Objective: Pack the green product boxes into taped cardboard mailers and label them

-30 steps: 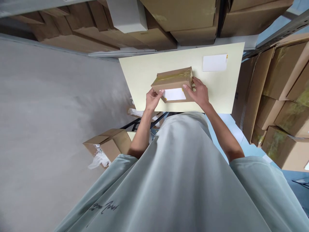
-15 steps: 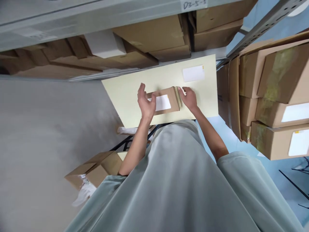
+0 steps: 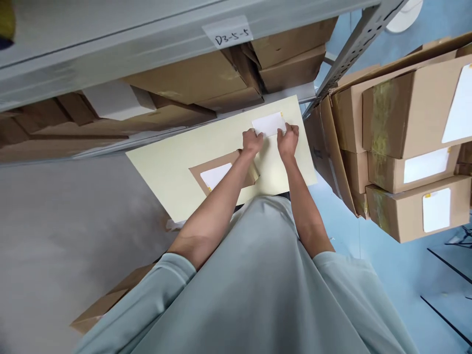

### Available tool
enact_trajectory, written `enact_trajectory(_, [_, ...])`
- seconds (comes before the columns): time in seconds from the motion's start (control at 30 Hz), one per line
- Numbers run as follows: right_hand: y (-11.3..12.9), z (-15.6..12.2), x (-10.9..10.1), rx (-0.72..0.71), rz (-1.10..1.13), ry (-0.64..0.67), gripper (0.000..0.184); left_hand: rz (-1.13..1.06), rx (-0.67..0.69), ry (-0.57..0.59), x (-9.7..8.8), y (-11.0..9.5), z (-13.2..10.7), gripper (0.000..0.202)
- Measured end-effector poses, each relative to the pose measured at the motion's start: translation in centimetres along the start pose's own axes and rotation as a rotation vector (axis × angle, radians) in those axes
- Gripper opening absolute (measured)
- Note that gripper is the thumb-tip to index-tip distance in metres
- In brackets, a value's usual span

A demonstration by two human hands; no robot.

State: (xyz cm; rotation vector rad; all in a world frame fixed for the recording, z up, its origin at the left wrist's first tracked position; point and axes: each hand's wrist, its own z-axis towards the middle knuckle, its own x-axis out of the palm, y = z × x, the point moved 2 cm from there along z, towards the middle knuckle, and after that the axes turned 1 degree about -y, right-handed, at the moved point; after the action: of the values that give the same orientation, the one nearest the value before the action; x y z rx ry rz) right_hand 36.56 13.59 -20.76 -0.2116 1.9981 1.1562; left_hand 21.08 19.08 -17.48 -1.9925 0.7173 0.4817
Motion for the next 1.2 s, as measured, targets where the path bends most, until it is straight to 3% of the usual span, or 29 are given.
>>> enact_trajectory(0.1, [-0.2,-0.3,0.3,-0.008,0.037,-0.033,0.035,0.023,-0.116,-0.012,0.2,0.3,-0.6,0.007])
enact_trajectory(0.2, [-0.1,-0.6,0.3,-0.013,0.042,-0.068,0.032,0.028,-0.133,-0.056,-0.1,0.2,-1.6,0.015])
enact_trajectory(0.37, [0.6,-0.8,-0.2,0.038,0.017,-0.068,0.017,-0.124,-0.175,-0.216,-0.6,-0.5,-2.5,0.006])
enact_trajectory(0.43, [0.7,-0.7,-0.5,0.072,0.016,-0.067,0.009,-0.173,-0.186,-0.267,-0.8,-0.8,-2.6,0.013])
enact_trajectory(0.6, [0.4,-0.6,-0.4,0.097,0.016,-0.071,0.017,-0.242,-0.21,-0.281,-1.2,-1.4,-2.5,0.022])
enact_trajectory(0.8, [0.1,-0.8,-0.4,0.072,0.001,-0.056,0.021,-0.268,-0.211,-0.304,-1.7,-1.8,-3.1,0.01])
enact_trajectory(0.9, [0.6,-1.0,-1.1,0.022,0.026,-0.11,0.021,-0.303,-0.17,-0.361,-1.7,-2.1,-3.3,0.011])
enact_trajectory(1.0, [2.0,-1.6,-1.7,-0.068,0.135,-0.087,0.029,-0.316,-0.082,-0.335,-1.5,-2.8,-3.9,0.014])
enact_trajectory(1.13, [4.4,-2.2,-2.7,-0.093,0.268,0.042,0.045,-0.242,0.125,-0.192,-1.6,-4.6,-5.9,0.002])
enact_trajectory(1.2, [4.9,-1.9,-3.8,-0.069,0.284,0.047,0.045,-0.176,0.242,-0.071,-1.6,-5.4,-7.1,0.016])
